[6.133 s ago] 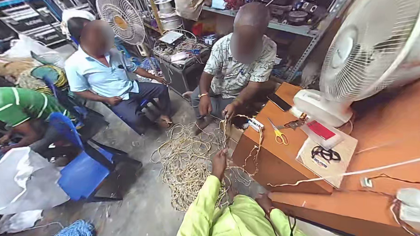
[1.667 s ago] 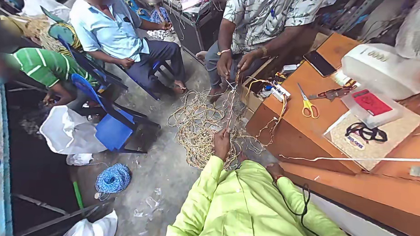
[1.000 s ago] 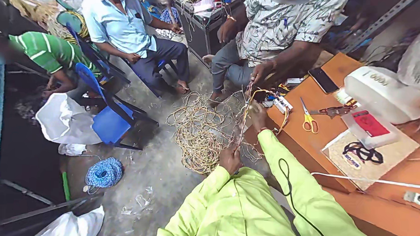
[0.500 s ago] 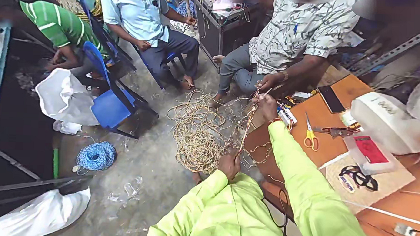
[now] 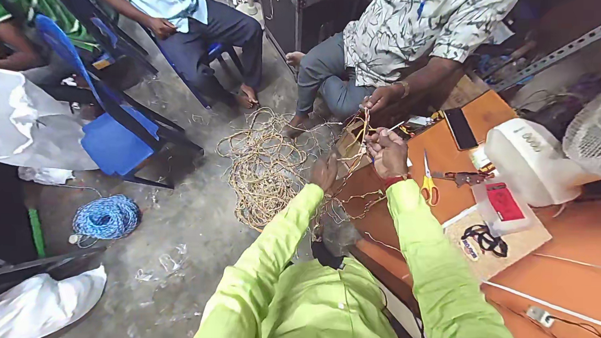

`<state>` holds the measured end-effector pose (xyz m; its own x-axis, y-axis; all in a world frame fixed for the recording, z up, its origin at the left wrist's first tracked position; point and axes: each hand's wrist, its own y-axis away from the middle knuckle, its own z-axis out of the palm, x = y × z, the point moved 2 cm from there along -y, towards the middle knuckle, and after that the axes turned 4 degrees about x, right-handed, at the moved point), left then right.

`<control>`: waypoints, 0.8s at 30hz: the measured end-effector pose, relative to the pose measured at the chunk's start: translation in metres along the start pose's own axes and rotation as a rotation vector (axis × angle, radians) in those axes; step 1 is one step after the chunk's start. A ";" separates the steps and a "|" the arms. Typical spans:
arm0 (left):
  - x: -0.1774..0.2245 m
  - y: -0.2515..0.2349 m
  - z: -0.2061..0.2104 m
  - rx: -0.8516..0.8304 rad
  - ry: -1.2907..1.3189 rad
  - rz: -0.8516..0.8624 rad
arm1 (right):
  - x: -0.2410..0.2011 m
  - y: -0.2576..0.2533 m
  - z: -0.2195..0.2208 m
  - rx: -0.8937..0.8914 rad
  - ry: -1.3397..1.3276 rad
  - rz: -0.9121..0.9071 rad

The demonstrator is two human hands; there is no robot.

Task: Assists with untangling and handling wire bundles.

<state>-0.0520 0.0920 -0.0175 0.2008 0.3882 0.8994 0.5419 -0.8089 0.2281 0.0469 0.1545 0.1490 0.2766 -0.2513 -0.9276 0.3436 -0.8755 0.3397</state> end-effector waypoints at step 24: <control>0.033 -0.078 0.100 -0.352 0.966 -0.579 | 0.117 -0.115 -0.081 0.431 -0.766 0.337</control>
<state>-0.0058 0.2122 -0.0426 -0.7842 0.3641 0.5024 0.0640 -0.7579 0.6492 0.1121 0.2596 0.0142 -0.4169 -0.5884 -0.6928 -0.0511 -0.7458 0.6642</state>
